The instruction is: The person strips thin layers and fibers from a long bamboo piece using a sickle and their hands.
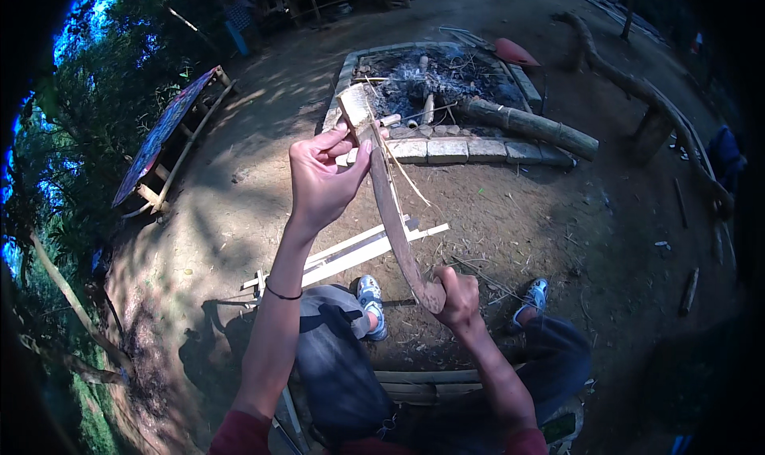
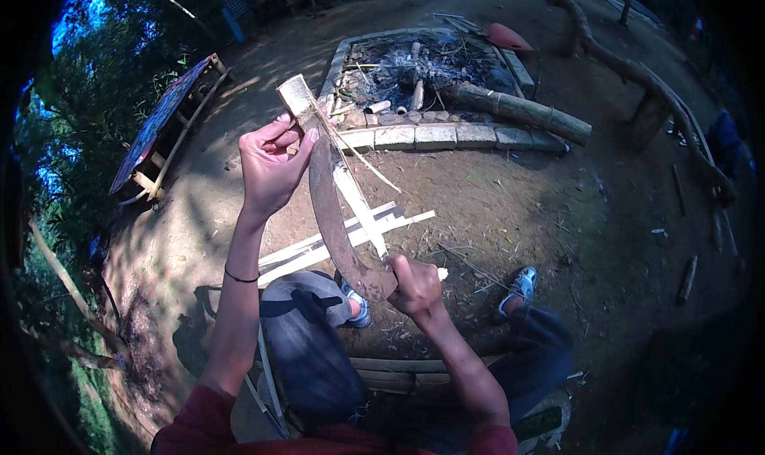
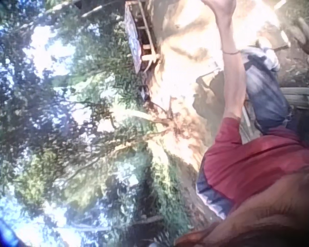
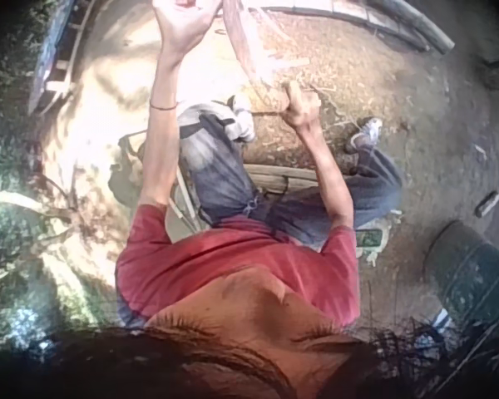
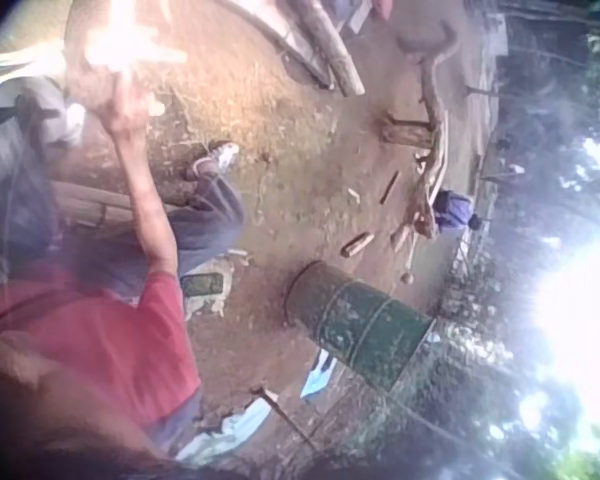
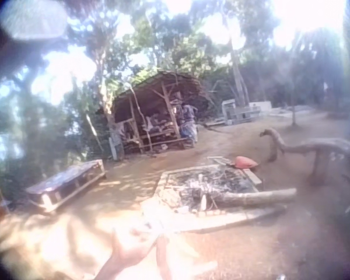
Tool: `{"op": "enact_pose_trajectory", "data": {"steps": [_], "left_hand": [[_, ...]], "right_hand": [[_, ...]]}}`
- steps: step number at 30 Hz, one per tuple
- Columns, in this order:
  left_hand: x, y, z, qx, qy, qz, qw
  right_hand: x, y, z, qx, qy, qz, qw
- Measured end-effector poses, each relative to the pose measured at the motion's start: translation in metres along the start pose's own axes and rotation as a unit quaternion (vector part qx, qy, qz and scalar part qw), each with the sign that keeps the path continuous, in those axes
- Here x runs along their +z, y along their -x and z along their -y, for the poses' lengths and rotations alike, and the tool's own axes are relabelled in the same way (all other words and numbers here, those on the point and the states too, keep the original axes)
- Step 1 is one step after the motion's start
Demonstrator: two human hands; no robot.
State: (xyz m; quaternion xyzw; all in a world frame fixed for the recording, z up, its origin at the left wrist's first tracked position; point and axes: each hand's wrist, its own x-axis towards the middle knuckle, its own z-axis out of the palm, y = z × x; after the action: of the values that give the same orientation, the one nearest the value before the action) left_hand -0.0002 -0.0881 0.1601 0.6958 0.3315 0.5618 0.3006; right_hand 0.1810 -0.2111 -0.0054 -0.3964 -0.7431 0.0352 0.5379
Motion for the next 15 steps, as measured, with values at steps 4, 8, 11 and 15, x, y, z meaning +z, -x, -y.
{"op": "enact_pose_trajectory", "data": {"steps": [4,8,11,15], "left_hand": [[0.005,0.001,-0.004,-0.012,-0.009,-0.02,1.0],[0.006,0.0,0.001,0.016,-0.018,0.003,1.0],[0.002,0.0,0.007,0.027,-0.027,0.007,0.999],[0.004,0.002,0.002,0.015,-0.008,-0.006,1.0]], "right_hand": [[0.005,-0.003,0.014,0.134,-0.144,-0.066,0.978],[0.041,0.005,0.055,0.295,-0.492,-0.169,0.801],[0.052,0.015,0.047,0.282,-0.436,-0.137,0.844],[0.023,0.003,0.022,0.065,-0.054,-0.055,0.995]]}}
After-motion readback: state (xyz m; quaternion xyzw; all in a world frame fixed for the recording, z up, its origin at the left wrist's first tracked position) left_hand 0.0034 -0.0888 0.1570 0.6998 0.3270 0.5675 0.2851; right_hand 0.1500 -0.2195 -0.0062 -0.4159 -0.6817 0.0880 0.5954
